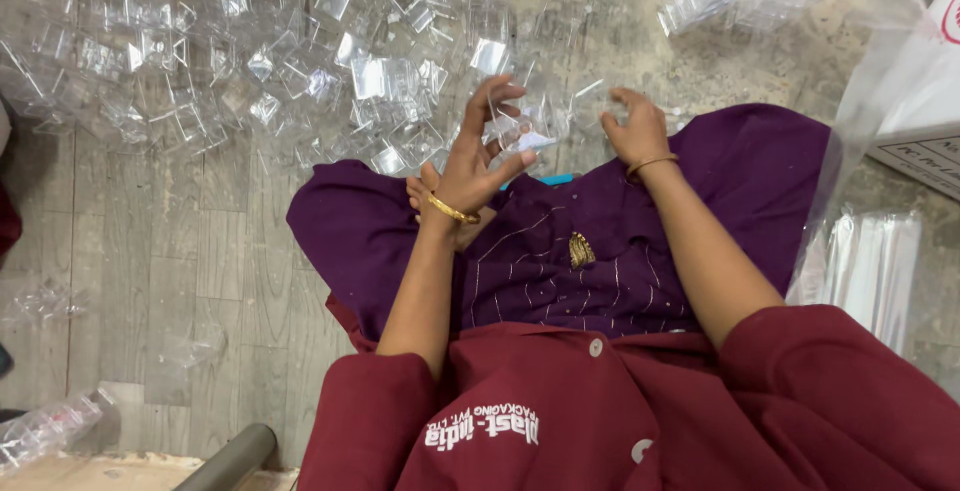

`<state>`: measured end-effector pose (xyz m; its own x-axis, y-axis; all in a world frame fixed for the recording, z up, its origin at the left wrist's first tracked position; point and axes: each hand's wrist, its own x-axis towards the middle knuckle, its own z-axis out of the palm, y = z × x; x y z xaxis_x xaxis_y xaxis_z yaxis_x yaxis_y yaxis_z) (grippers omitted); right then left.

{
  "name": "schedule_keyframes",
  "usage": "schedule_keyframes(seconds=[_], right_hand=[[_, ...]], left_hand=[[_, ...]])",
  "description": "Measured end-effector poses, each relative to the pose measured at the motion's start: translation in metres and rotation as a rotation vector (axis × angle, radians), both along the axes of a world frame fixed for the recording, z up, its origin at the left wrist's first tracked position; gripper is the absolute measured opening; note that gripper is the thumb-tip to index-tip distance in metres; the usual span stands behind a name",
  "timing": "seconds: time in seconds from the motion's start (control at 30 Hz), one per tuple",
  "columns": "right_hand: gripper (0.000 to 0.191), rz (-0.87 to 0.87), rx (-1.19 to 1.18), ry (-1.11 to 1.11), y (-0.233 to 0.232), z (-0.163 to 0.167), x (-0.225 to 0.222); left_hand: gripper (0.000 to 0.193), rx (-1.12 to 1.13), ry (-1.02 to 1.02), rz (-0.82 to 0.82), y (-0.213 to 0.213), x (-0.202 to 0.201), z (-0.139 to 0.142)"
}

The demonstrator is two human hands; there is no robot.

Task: The person sits on the floor and uses a utility knife to trim the edges of small clear plastic boxes, working on one box at a time on their lap and tossing finished boxes onto a large pile of similar boxes beside them.

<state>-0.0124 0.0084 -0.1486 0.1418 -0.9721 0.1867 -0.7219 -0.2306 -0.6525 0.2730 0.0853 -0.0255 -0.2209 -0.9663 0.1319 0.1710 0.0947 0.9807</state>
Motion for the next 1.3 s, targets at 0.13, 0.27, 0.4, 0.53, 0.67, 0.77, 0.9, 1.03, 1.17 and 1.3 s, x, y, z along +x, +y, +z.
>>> schedule_keyframes(seconds=[0.13,0.27,0.4,0.53,0.67,0.77,0.9,1.03,1.17,1.3], right_hand=[[0.023,0.073,-0.033,0.034,0.037,0.022,0.017],[0.032,0.565,0.341,0.324,0.042,0.019,0.054],[0.02,0.479,0.469,0.296,0.022,0.001,0.088],[0.024,0.679,0.142,0.498,0.011,-0.003,0.075],[0.023,0.42,0.054,0.366,0.012,0.015,0.023],[0.019,0.128,0.169,0.085,0.016,0.052,-0.004],[0.042,-0.072,0.48,-0.748,0.027,0.105,0.001],[0.092,0.181,0.172,-0.579,0.04,0.136,0.032],[0.096,0.089,0.361,-0.484,0.037,0.157,0.031],[0.106,0.265,0.255,-0.394,0.039,0.169,0.023]], left_hand=[[0.094,0.063,0.004,0.034,0.001,0.0,0.008],[0.092,0.016,0.01,-0.014,0.003,-0.006,0.005],[0.09,-0.004,-0.042,0.044,0.001,-0.011,0.002],[0.089,0.003,-0.064,0.178,0.0,-0.001,0.002],[0.089,-0.106,-0.353,0.3,-0.002,0.012,0.002],[0.091,-0.215,-0.463,0.29,-0.007,0.007,0.003],[0.093,-0.082,-0.694,0.196,-0.019,-0.034,-0.003],[0.102,-0.307,-0.784,0.274,-0.015,-0.063,-0.014],[0.069,-0.131,-0.51,0.176,-0.014,-0.05,-0.022],[0.027,0.134,-0.431,0.167,-0.021,-0.037,-0.023]])
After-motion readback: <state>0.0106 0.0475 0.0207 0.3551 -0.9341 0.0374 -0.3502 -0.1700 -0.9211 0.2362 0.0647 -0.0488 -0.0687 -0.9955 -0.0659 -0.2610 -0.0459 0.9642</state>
